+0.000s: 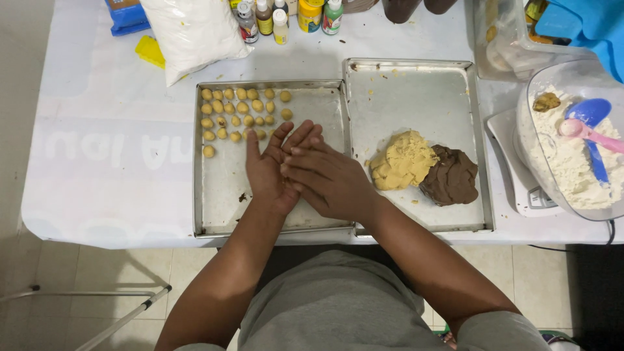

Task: Shaping small pieces of dough into balls and arranging them on a baking tray

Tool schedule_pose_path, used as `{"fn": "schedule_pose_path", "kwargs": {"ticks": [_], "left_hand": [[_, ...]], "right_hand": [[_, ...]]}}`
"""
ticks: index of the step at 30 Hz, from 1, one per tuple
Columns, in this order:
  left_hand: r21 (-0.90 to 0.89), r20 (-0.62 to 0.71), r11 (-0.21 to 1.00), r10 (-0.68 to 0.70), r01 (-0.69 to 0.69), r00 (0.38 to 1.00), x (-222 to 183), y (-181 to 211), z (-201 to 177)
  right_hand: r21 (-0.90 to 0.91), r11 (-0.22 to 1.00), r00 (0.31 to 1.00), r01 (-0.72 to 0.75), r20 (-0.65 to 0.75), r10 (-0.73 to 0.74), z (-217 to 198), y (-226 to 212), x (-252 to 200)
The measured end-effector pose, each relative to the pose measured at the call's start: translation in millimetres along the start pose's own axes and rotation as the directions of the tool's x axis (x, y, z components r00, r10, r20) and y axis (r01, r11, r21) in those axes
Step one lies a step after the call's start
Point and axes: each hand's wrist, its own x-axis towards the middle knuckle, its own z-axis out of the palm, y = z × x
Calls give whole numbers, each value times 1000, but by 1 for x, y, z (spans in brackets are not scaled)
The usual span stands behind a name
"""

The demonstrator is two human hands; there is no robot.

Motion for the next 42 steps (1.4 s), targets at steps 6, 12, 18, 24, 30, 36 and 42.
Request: {"fn": "schedule_pose_path", "kwargs": {"ticks": [6, 12, 18, 24, 30, 36, 42], "left_hand": [[-172, 254, 979, 152, -110, 955, -8, -1, 0], [-147, 222, 974, 201, -171, 954, -7, -1, 4], [-117, 351, 991, 105, -68, 930, -5, -10, 4], [-148, 321, 967, 244, -206, 915, -14, 1, 7], [-199, 345, 978, 125, -57, 930, -13, -2, 13], [-121, 303, 960, 277, -251, 912, -19, 1, 27], [-303, 173, 919, 315, -254, 933, -20, 8, 31]], "right_hand": [[-18, 1000, 997, 2, 75, 0, 0, 4, 0], [-27, 996, 969, 84, 237, -76, 1, 5, -6], [-82, 995, 959, 55, 282, -30, 4, 6, -11], [36, 997, 956, 72, 283, -79, -5, 1, -12], [165, 981, 938, 99, 313, -147, -4, -4, -6], [-137, 989, 950, 55, 312, -10, 3, 2, -11], [79, 992, 935, 96, 335, -117, 1, -4, -10]]}}
